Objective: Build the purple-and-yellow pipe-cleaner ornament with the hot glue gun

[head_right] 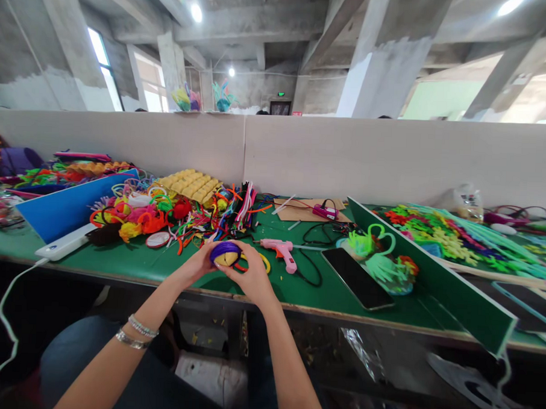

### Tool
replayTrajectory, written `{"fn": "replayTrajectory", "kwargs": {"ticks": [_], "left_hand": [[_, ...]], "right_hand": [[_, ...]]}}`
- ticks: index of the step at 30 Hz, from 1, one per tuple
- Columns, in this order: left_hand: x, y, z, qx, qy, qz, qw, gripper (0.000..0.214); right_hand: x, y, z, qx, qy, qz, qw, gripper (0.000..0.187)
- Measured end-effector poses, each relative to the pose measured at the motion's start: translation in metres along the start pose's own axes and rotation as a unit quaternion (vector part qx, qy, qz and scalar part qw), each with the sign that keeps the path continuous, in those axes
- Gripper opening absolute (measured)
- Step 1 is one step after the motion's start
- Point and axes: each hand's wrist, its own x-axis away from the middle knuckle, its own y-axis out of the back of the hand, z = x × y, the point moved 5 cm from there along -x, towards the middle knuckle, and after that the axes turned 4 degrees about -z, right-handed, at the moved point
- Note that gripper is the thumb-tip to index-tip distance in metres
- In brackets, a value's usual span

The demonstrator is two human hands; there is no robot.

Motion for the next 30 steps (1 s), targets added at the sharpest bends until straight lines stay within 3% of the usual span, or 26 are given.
{"fn": "replayTrajectory", "kwargs": {"ticks": [7, 13, 19, 30], "left_hand": [[0.002, -0.003, -0.003, 0.027, -0.039, 0.029, 0.998, 0.033], [0.004, -0.005, -0.003, 0.14, 0.002, 0.008, 0.99, 0.036], [0.008, -0.006, -0.005, 0.19, 0.033, 0.009, 0.981, 0.027], [0.004, -0.003, -0.001, 0.197, 0.027, -0.006, 0.98, 0.027]], "right_hand": [[0.0, 0.004, 0.011, 0.086, 0.07, -0.022, 0.994, 0.044], [0.004, 0.004, 0.021, 0.096, 0.075, -0.023, 0.992, 0.064], [0.006, 0.004, 0.03, 0.091, 0.08, -0.003, 0.993, 0.059], [0.006, 0.003, 0.034, 0.093, 0.08, 0.004, 0.992, 0.057]]}}
